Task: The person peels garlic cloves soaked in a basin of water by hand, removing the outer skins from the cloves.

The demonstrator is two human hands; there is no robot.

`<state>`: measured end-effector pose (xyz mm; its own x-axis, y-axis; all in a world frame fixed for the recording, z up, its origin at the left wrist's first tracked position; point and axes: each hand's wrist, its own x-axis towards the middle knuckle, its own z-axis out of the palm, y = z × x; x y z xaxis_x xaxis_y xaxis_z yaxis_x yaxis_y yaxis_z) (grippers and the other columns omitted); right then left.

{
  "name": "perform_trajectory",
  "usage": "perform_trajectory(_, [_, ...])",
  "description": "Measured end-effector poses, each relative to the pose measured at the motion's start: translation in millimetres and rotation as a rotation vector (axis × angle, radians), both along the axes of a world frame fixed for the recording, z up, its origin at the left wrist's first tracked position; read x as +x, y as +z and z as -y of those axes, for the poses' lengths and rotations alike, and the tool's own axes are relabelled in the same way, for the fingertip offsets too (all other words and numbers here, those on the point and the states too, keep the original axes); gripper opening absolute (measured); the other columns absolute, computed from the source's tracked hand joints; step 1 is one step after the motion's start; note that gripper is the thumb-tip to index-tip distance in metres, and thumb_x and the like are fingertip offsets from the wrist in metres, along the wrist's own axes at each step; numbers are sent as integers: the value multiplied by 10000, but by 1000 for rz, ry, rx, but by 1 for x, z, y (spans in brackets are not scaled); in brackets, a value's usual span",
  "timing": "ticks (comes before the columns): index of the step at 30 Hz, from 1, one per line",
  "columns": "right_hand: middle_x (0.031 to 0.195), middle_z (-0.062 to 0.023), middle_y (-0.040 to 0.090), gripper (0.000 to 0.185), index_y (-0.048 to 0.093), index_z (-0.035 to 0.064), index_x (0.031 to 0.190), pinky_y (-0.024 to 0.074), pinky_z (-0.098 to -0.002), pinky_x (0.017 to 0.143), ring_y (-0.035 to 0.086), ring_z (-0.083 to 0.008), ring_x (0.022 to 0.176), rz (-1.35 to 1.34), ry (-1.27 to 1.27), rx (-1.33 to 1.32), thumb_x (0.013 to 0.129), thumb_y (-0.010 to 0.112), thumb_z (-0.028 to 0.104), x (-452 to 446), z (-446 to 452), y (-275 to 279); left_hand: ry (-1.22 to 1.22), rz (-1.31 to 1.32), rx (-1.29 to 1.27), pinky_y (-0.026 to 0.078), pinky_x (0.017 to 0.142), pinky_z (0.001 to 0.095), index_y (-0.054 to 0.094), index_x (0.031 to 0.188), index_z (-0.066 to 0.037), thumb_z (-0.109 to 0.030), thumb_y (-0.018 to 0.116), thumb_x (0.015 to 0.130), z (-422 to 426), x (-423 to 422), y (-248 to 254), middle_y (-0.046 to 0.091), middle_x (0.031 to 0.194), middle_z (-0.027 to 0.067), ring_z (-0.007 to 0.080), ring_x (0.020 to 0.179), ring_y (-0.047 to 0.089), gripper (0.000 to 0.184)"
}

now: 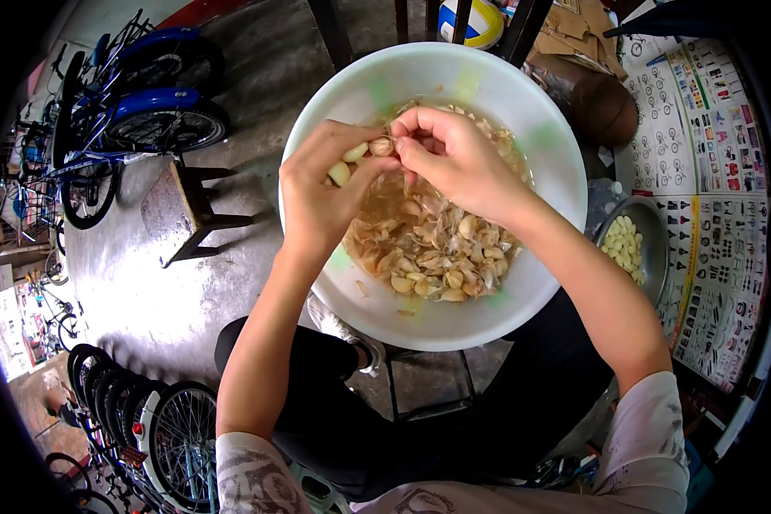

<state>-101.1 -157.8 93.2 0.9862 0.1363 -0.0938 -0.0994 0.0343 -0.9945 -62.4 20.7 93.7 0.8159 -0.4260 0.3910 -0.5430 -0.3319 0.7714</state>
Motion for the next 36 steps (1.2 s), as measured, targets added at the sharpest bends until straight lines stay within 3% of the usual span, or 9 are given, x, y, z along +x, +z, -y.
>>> perform_trajectory(4, [784, -11, 603, 152, 580, -22, 981, 481, -238, 658, 573, -68, 710, 28, 33, 42, 944, 577, 126, 1, 3, 0, -23, -124, -145, 475, 664, 247, 713, 993, 25, -78, 748, 823, -6, 5, -7, 670, 843, 60, 128, 727, 603, 201])
perform_trajectory(6, [776, -10, 600, 142, 577, -17, 968, 475, -236, 657, 571, -68, 706, 39, 54, 59, 939, 574, 121, 1, 4, 6, -10, -760, -450, 388, 568, 211, 704, 1018, 35, -150, 695, 905, -12, 4, -5, 629, 816, 26, 63, 652, 496, 217])
perform_trajectory(7, [776, -10, 600, 142, 577, -17, 968, 475, -236, 657, 571, -68, 706, 40, 54, 58, 939, 574, 121, 1, 5, 5, -33, -747, -515, 299, 529, 195, 686, 1066, 51, -209, 644, 954, -8, 2, -4, 583, 787, 4, 34, 608, 399, 286])
perform_trajectory(10, [772, -10, 597, 121, 577, -12, 935, 471, -233, 650, 567, -63, 699, 37, 55, 106, 910, 580, 107, 5, 11, -1, -89, -860, -627, 296, 522, 198, 673, 1105, 57, -196, 638, 954, -7, 0, -4, 575, 776, 5, 37, 587, 386, 296])
perform_trajectory(16, [783, -29, 606, 96, 576, 6, 899, 492, -277, 670, 589, -106, 715, 29, 19, -279, 817, 598, 52, 9, 19, 0, -108, -819, -513, 291, 519, 199, 658, 1135, 66, -188, 610, 969, -7, -2, -13, 595, 842, 18, 35, 601, 383, 307])
perform_trajectory(21, [1073, -67, 621, 432, 592, 54, 1190, 526, -328, 823, 603, -181, 1050, 388, -147, -438, 773, 657, -37, 1, 8, 4, -102, -867, -600, 287, 515, 195, 646, 1150, 69, -187, 603, 974, -6, 1, -11, 597, 847, 17, 31, 602, 379, 314])
perform_trajectory(24, [1068, -86, 659, 451, 643, 69, 1188, 544, -327, 790, 646, -207, 996, 691, -124, -608, 756, 723, -34, 2, 4, 10, -101, -909, -635, 285, 513, 195, 644, 1127, 68, -188, 594, 978, -5, 0, -12, 588, 833, 13, 27, 600, 372, 301])
perform_trajectory(30, [860, -73, 687, 145, 719, 10, 869, 542, -285, 629, 677, -205, 753, 760, -168, -576, 753, 716, -76, 6, 9, 5, -154, -942, -562, 243, 498, 178, 609, 1093, 57, -206, 518, 999, -6, -2, -12, 548, 870, 15, 8, 589, 332, 293])
perform_trajectory(36, [854, -91, 671, 142, 669, -3, 860, 528, -299, 616, 660, -222, 744, 846, -206, -588, 749, 725, -72, 5, 8, 2, -152, -967, -534, 240, 489, 170, 604, 1075, 56, -206, 514, 998, -7, -3, -10, 547, 883, 9, 4, 579, 319, 288])
